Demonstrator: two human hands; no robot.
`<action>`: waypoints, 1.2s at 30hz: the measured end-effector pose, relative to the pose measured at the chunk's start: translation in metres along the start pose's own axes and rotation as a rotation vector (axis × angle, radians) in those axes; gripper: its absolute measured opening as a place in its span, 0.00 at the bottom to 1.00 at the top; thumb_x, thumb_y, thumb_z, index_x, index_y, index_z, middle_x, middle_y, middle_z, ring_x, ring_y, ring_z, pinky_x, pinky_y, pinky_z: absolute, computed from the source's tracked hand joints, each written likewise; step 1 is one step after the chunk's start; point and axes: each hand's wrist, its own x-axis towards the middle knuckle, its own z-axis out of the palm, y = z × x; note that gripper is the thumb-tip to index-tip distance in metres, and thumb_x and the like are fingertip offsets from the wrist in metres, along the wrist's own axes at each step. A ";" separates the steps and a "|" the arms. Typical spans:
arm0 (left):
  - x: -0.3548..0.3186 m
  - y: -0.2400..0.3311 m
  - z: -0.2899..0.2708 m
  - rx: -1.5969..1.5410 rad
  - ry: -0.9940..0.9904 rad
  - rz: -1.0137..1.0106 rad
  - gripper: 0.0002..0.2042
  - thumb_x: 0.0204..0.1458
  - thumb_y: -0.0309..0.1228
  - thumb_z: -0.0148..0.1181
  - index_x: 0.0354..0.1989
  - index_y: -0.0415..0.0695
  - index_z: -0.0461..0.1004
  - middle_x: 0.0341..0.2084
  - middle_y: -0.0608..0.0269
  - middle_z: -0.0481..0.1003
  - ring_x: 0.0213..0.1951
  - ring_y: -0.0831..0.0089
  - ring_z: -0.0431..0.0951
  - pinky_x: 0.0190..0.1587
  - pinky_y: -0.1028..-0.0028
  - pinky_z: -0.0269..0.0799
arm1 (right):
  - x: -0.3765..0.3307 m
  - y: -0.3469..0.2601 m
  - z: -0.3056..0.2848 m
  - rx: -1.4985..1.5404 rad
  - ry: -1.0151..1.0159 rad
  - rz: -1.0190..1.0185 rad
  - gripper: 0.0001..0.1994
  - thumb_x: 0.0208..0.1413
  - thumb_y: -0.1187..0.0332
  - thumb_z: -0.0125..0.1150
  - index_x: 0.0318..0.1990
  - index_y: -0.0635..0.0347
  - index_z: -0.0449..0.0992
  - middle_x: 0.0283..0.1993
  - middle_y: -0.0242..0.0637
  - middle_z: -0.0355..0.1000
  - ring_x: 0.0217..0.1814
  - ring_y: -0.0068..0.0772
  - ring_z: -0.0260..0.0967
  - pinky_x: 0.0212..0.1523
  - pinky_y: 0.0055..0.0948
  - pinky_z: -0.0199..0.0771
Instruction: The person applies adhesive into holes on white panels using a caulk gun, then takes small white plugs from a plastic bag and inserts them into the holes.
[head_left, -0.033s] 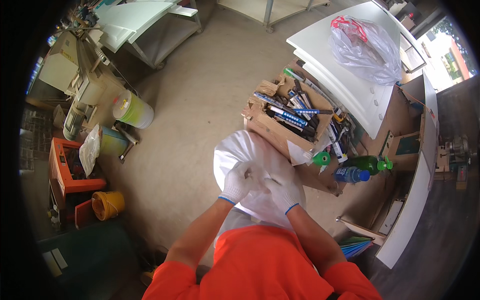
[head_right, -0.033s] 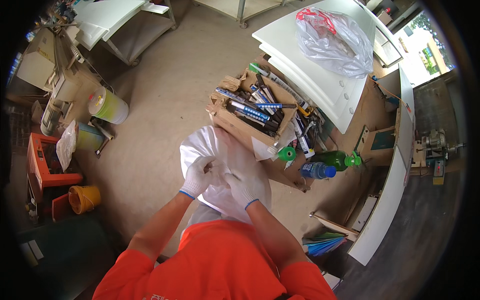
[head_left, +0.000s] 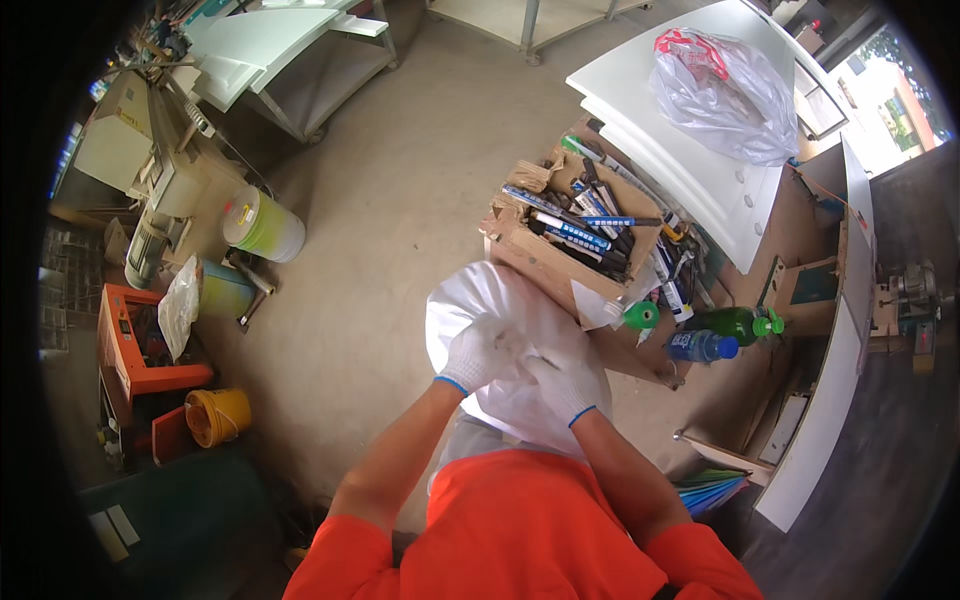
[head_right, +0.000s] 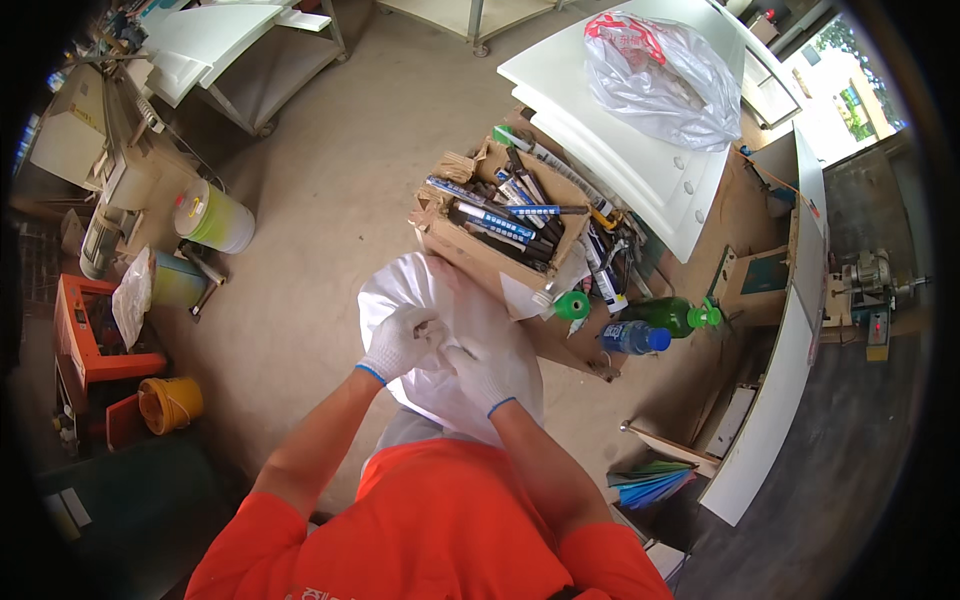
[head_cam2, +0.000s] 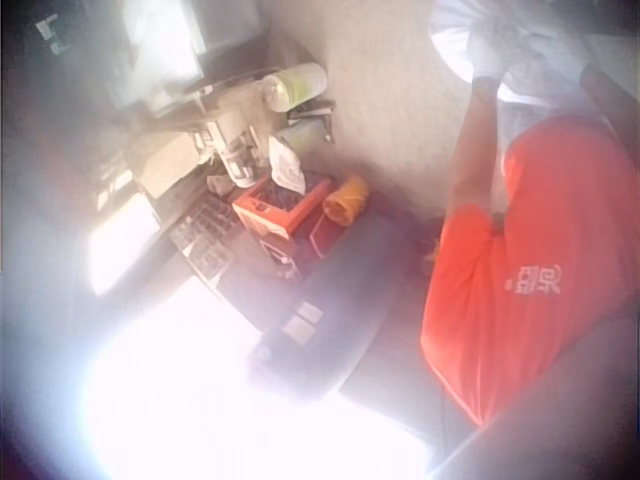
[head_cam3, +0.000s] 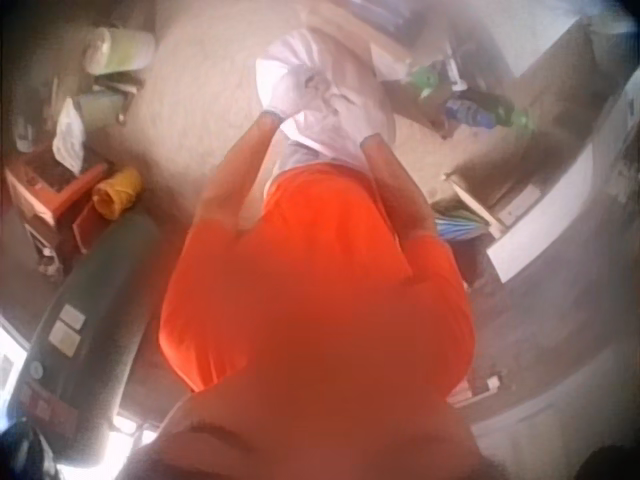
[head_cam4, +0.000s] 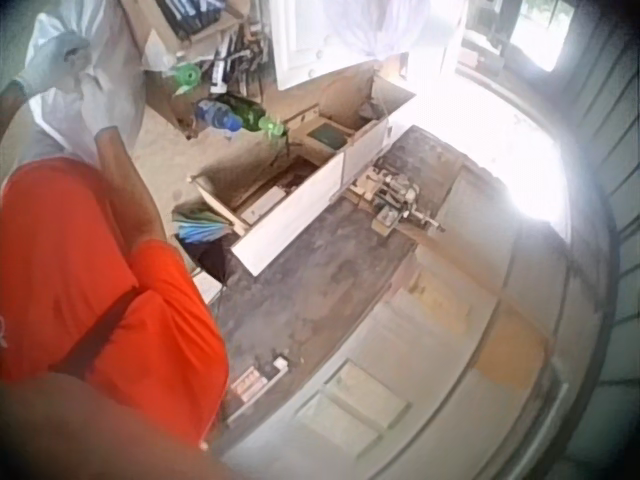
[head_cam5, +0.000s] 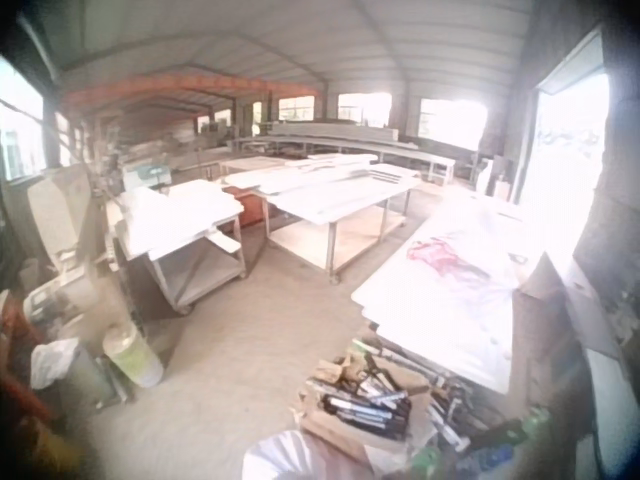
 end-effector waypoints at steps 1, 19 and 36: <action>0.008 -0.007 0.000 0.007 -0.029 0.034 0.12 0.55 0.30 0.65 0.47 0.47 0.85 0.37 0.56 0.83 0.37 0.52 0.84 0.44 0.63 0.82 | 0.001 0.003 0.002 -0.097 0.028 -0.072 0.15 0.66 0.53 0.61 0.44 0.53 0.86 0.34 0.42 0.81 0.38 0.39 0.79 0.41 0.38 0.77; 0.002 -0.012 0.003 -0.699 -0.031 -0.459 0.08 0.60 0.26 0.58 0.39 0.34 0.80 0.25 0.63 0.79 0.25 0.78 0.76 0.29 0.75 0.74 | -0.020 0.158 -0.063 0.291 0.366 -0.034 0.20 0.62 0.65 0.70 0.59 0.59 0.81 0.56 0.50 0.81 0.59 0.44 0.79 0.59 0.42 0.78; -0.012 -0.007 0.017 -0.828 0.120 -0.492 0.07 0.62 0.27 0.59 0.38 0.35 0.78 0.26 0.60 0.82 0.27 0.75 0.81 0.33 0.74 0.79 | -0.035 0.166 -0.092 0.078 0.414 -0.200 0.05 0.66 0.73 0.62 0.46 0.62 0.80 0.42 0.40 0.80 0.38 0.30 0.79 0.40 0.35 0.80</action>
